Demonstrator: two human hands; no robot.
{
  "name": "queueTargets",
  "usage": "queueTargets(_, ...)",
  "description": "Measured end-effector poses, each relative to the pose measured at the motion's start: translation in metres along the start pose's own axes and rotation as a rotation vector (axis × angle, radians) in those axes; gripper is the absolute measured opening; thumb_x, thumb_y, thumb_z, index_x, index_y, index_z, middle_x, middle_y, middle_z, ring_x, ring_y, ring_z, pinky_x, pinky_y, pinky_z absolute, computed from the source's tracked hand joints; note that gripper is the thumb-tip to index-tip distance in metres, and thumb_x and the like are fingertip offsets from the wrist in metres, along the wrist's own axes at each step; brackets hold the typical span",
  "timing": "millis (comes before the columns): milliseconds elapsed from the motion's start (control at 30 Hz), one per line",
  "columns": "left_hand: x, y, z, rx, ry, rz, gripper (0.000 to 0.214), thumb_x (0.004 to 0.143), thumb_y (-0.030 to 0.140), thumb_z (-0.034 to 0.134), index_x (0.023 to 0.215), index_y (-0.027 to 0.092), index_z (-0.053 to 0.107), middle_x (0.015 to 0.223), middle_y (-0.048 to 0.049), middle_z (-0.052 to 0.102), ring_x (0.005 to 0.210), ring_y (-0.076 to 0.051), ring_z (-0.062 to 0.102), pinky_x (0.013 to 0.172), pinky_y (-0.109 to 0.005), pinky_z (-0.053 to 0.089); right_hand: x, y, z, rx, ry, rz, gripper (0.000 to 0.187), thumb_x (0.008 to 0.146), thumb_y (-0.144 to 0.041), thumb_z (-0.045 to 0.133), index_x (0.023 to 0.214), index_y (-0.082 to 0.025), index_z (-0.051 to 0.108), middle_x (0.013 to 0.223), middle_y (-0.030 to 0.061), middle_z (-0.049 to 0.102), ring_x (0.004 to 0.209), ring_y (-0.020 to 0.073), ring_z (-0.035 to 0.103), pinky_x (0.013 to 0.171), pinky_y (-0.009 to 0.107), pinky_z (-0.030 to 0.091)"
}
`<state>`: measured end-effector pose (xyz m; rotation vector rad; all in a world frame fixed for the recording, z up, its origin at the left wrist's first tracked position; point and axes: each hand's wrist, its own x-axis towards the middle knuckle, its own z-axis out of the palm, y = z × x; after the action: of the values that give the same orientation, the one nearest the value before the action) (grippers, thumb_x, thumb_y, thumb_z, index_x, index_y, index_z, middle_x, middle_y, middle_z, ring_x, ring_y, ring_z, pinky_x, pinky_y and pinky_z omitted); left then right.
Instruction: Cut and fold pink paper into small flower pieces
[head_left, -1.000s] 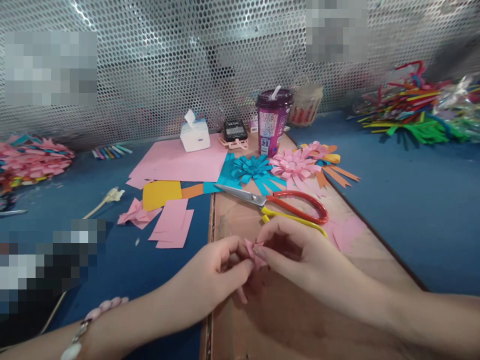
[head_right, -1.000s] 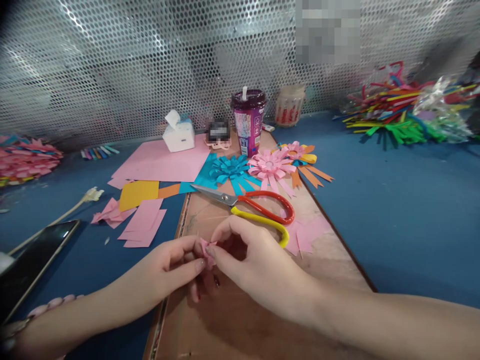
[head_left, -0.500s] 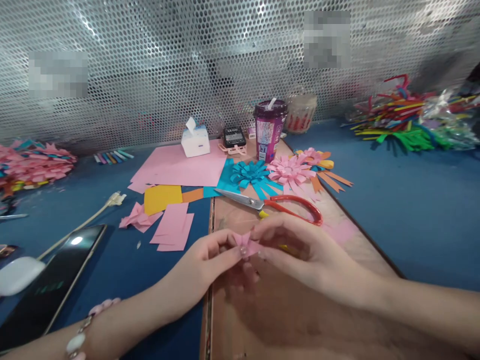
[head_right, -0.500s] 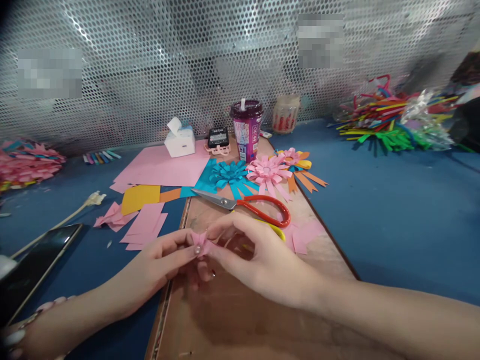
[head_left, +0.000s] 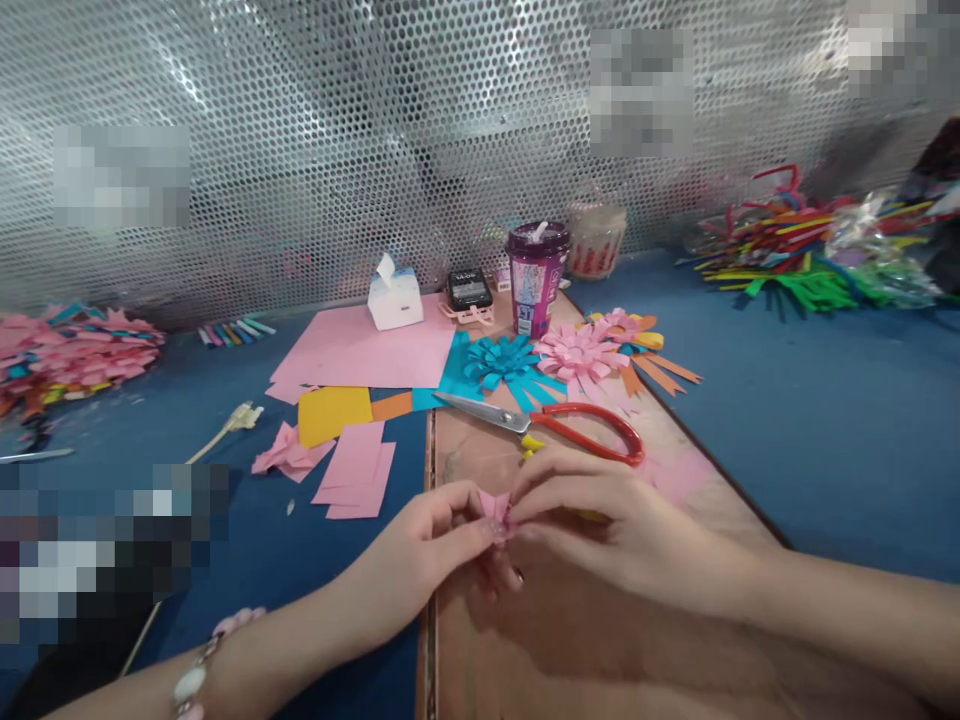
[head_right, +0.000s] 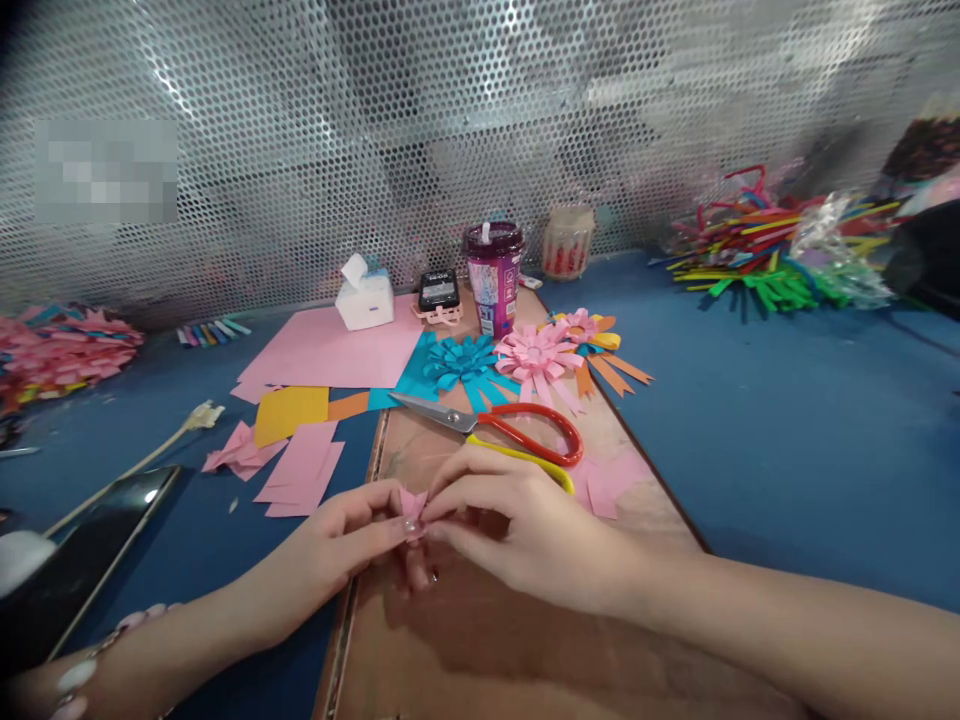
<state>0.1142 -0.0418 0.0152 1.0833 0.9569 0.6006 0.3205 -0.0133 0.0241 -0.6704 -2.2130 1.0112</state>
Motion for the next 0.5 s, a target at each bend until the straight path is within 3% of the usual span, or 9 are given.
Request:
queueTargets(333,0.0012,0.0057,-0.0011,0.103,-0.045,-0.065,0.027,0.089,0.042,0.052,0.084,0.015,0.053,0.074,-0.0051,0.067,0.068,-0.015,0.064,0.065,-0.027,0.049,0.0021,0.0010,-0.0038,-0.022,-0.050,0.008,0.015,0.089,-0.018,0.057,0.092,-0.021,0.072,0.096,0.0059,0.064,0.086,0.0123,0.062,0.079,0.025,0.053)
queueTargets(500,-0.0011,0.0011,-0.0022,0.153,-0.020,-0.035,0.026,0.092,0.040,0.048,0.086,0.016,0.052,0.075,-0.0043,0.067,0.066,-0.013,0.062,0.065,-0.026,0.048,0.0033,-0.0025,0.0010,-0.021,0.004,0.061,0.015,0.090,-0.019,0.056,0.090,-0.018,0.071,0.094,0.0068,0.062,0.082,0.0120,0.062,0.076,0.026,0.054)
